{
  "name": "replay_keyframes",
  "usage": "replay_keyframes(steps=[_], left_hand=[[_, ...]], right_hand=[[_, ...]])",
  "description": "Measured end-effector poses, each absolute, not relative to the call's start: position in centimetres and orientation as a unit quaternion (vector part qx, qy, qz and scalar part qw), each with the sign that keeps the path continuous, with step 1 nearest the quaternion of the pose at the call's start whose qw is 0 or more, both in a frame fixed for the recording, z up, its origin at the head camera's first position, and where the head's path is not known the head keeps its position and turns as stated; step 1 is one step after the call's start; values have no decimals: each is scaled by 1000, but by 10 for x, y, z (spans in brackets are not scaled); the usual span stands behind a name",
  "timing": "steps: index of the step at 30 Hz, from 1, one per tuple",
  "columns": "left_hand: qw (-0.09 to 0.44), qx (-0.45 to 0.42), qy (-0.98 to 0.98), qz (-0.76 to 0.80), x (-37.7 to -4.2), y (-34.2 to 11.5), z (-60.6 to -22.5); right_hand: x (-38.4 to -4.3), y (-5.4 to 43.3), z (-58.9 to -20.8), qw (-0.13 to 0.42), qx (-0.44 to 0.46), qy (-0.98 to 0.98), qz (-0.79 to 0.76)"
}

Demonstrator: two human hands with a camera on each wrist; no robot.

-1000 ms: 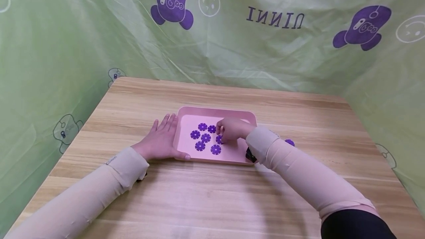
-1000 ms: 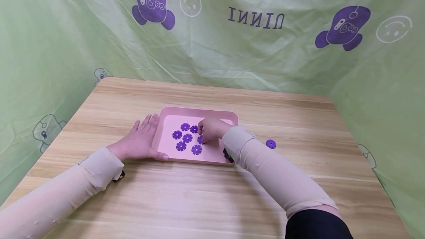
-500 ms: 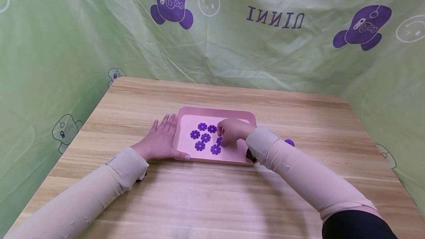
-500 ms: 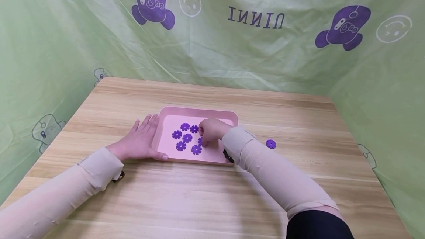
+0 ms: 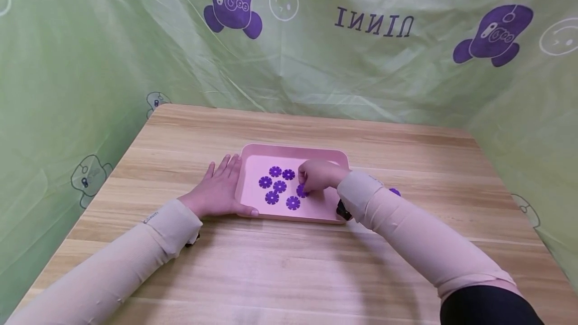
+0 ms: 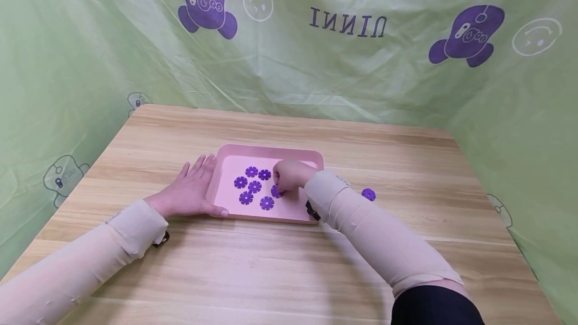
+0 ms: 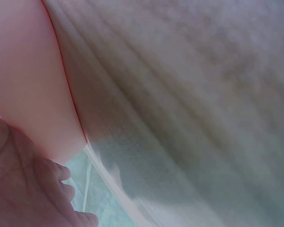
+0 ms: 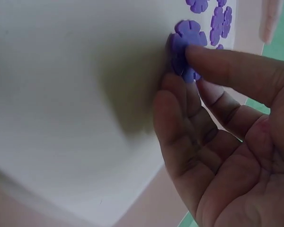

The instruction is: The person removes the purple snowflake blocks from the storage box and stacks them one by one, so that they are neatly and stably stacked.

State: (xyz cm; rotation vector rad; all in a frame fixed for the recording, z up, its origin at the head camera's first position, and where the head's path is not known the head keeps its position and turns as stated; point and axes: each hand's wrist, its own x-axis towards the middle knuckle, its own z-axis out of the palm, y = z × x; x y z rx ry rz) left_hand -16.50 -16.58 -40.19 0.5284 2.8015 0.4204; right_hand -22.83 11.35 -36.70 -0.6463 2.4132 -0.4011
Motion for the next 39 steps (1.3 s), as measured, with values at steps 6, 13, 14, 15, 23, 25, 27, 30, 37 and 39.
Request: replay_keyframes(steps=[6,13,14,15,23,25,27,30,37,39], left_hand=[[130,182,964,147,-164,-165,-399],[128,182,963,151,-164,-165,-401],[128,182,963,150,-164,-165,-401],[126,182,963,152,-164,-165,-402],[132,181,963,152,-164,-165,-401],[131,181,963,152,-163,-165,-401],[129,184,963,151,-163,-165,-401],[126,186,963,149,-163,-164,-401],[127,184,963,151,-163,-165,-400],[128,183,963,152,-162,-165,-401]], right_hand=[[-232,121,-364,296,-254,907,-158],[-234,128,-355,273,-248,909,-192],[-234,129,-354,272,-242,910,-197],[-235,130,-353,271,-237,911,-201],[-235,145,-348,281,-205,901,-259],[-235,150,-347,282,-198,900,-268],[-236,155,-347,281,-189,900,-275],[-238,162,-347,277,-183,902,-275],[-241,178,-348,267,-173,900,-299],[-242,182,-348,264,-172,899,-305]])
